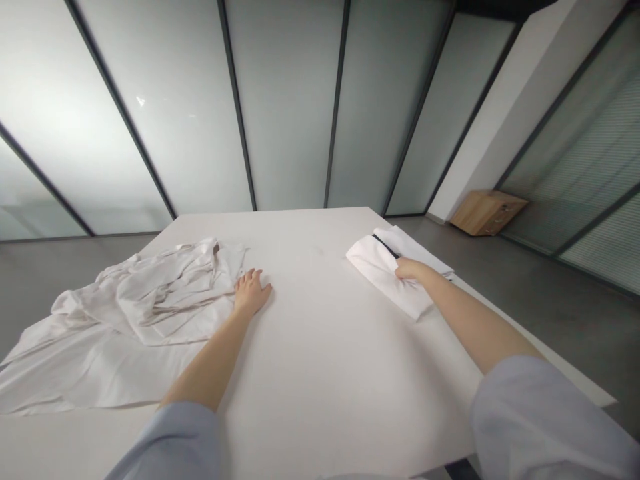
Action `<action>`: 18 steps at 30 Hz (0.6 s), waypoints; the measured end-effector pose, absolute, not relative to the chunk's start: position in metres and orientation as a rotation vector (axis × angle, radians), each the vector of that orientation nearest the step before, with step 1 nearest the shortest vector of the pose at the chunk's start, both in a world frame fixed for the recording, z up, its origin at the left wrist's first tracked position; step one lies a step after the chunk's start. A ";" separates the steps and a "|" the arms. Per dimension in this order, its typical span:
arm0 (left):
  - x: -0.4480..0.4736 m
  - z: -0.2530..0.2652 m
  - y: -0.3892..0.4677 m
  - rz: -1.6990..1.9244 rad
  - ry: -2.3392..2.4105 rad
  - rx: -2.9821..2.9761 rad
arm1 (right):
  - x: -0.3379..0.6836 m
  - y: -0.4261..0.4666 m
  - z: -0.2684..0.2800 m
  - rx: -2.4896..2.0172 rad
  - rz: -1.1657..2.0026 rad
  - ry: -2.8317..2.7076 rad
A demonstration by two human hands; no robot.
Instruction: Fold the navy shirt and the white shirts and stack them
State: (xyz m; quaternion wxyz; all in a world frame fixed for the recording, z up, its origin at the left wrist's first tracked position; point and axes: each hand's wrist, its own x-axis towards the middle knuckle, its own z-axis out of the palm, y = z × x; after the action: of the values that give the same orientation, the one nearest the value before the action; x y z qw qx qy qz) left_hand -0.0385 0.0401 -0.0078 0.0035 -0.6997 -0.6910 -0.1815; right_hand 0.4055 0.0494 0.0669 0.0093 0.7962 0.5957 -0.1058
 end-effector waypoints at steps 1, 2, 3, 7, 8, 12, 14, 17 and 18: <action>-0.039 -0.008 0.041 -0.575 -2.162 -2.192 | 0.405 0.046 0.068 2.504 -0.279 1.830; -0.039 -0.009 0.041 -0.582 -2.157 -2.192 | 0.404 0.042 0.069 2.526 -0.213 1.786; -0.039 -0.009 0.041 -0.587 -2.153 -2.192 | 0.402 0.037 0.069 2.545 -0.128 1.755; -0.039 -0.009 0.041 -0.583 -2.141 -2.199 | 0.395 0.017 0.074 2.608 0.175 1.774; -0.039 -0.009 0.041 -0.577 -2.137 -2.201 | 0.396 0.013 0.076 2.629 0.209 1.774; -0.038 -0.008 0.041 -0.588 -2.128 -2.194 | 0.413 0.012 0.094 2.788 0.297 1.695; -0.038 -0.009 0.041 -0.595 -2.132 -2.182 | 0.428 0.018 0.106 2.884 0.335 1.642; -0.037 -0.009 0.042 -0.586 -2.139 -2.174 | 0.453 0.034 0.119 2.974 0.343 1.611; -0.037 -0.009 0.042 -0.586 -2.142 -2.172 | 0.460 0.040 0.122 2.996 0.331 1.606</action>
State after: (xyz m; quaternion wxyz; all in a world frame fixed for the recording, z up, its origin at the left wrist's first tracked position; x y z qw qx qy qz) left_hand -0.0368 0.0421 -0.0094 0.0176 -0.6993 -0.6893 -0.1886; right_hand 0.4602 0.0402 0.1219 -0.1365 0.8689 0.4659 0.0961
